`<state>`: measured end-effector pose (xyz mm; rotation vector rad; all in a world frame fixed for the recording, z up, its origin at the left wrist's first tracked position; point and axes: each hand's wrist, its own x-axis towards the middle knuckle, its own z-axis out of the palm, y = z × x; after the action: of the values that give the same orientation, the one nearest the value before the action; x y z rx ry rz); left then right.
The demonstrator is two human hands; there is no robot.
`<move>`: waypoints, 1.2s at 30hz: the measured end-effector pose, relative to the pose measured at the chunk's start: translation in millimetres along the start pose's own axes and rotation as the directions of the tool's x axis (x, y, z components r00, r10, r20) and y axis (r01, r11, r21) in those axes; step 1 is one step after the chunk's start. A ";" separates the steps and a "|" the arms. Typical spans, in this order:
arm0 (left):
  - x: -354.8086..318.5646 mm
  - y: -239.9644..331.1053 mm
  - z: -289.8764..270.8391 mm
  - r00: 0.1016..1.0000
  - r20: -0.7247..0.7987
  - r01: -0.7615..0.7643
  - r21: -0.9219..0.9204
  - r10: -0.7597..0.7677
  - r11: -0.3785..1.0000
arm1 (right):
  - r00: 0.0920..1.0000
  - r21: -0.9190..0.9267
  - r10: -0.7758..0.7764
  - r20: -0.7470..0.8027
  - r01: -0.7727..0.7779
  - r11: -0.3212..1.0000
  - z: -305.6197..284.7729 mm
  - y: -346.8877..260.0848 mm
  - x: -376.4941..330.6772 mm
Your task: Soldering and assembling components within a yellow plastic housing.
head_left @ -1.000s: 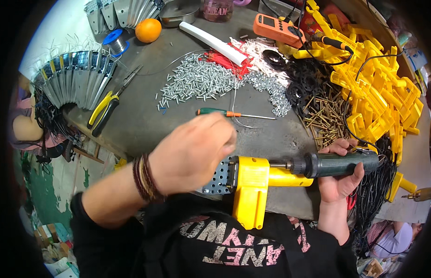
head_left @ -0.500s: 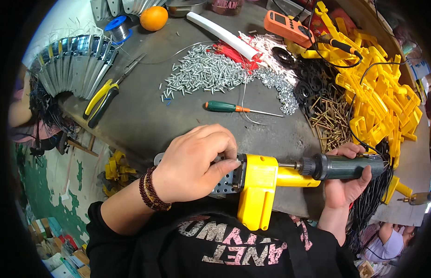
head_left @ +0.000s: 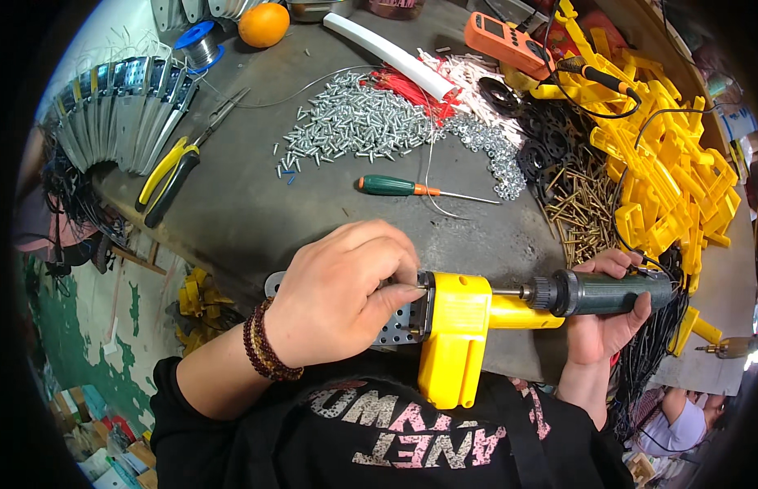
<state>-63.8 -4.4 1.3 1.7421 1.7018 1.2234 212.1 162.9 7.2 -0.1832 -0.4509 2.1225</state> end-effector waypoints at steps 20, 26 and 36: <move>1.5 1.7 5.0 0.997 -0.004 -0.083 0.013 0.083 0.996 | 1.000 -0.031 -0.018 -0.001 0.018 0.999 -1.7 0.5 0.6; -0.2 -1.0 4.9 0.994 -0.016 -0.112 0.014 0.113 0.994 | 0.997 -0.030 -0.014 0.069 0.017 0.999 0.5 5.2 3.6; -3.5 -5.7 7.4 0.988 0.015 -0.157 0.036 0.157 0.987 | 0.948 -0.268 0.021 0.319 0.068 0.961 2.8 -15.1 -3.0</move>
<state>-60.8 -4.7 -8.2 1.9334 1.6161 1.2516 224.6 167.3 15.6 0.0109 -0.9385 2.0640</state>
